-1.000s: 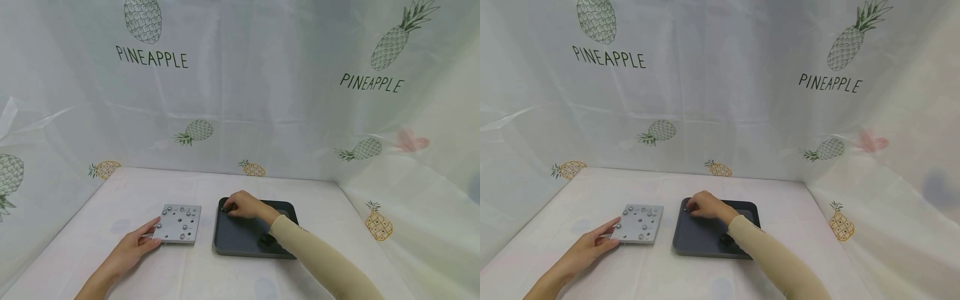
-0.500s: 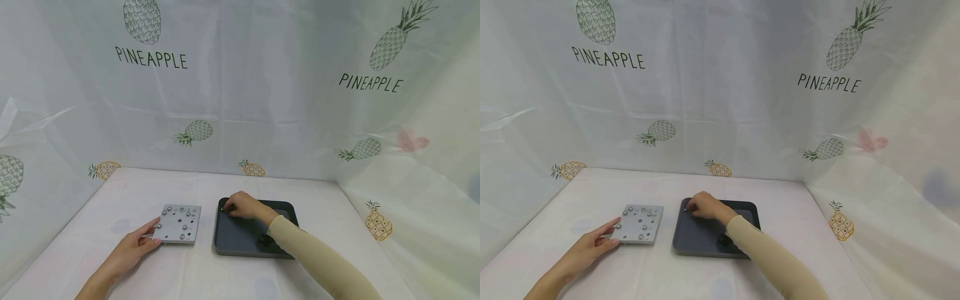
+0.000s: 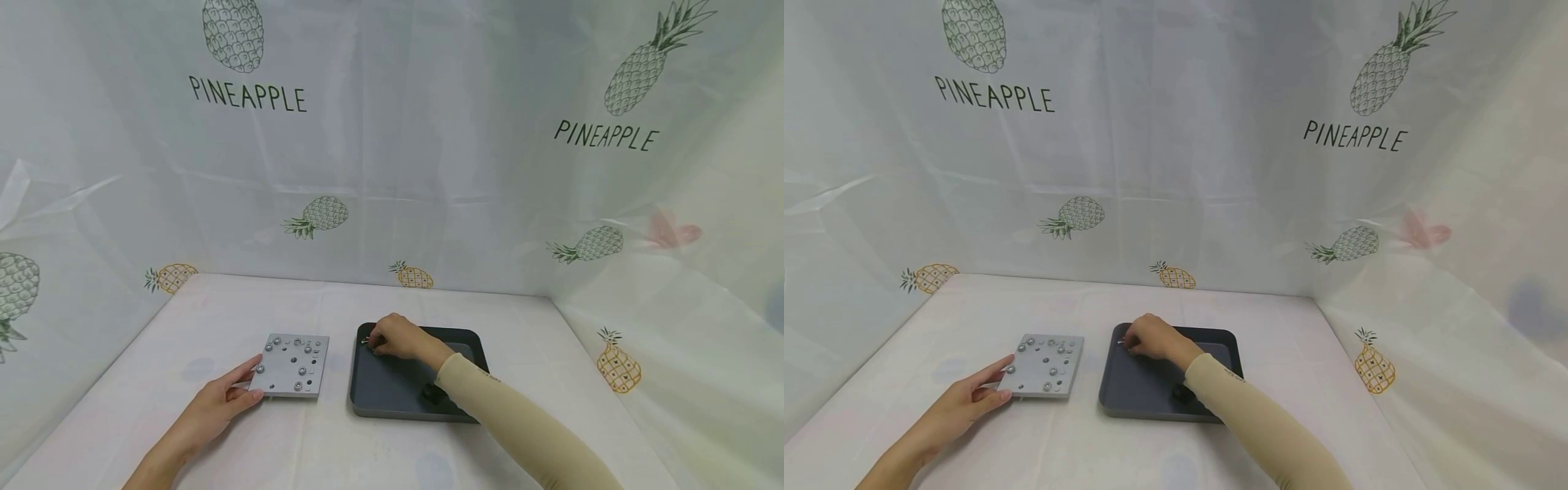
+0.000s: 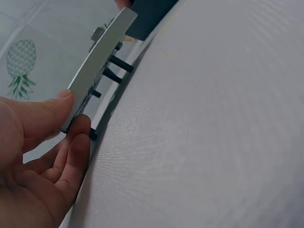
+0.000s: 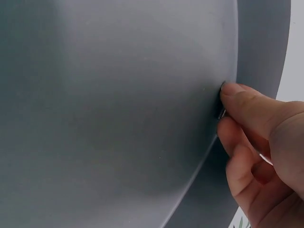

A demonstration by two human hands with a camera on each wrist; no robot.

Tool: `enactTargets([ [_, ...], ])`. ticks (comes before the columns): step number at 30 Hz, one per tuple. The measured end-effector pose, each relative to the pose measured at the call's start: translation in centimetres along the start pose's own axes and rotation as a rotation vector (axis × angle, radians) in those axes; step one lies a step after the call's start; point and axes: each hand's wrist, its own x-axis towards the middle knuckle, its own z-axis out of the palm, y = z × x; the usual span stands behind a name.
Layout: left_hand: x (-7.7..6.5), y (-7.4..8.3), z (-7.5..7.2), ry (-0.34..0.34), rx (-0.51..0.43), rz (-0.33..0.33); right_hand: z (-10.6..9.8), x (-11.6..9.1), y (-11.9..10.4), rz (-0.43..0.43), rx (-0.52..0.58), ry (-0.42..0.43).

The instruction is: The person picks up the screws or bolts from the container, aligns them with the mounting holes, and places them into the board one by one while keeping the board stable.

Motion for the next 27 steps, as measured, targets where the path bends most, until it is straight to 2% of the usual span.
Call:
enactTargets([
  [6,0.0,0.1,0.0,0.003,0.012,-0.001,0.0,-0.1,0.4,-0.001,0.014,-0.012],
  [17,-0.2,0.4,-0.1,0.012,0.033,0.007,-0.4,-0.5,1.7,-0.080,0.212,0.048],
  [27,-0.2,0.2,-0.1,0.014,0.051,0.005,-0.3,-0.5,2.1,-0.022,0.425,0.056],
])
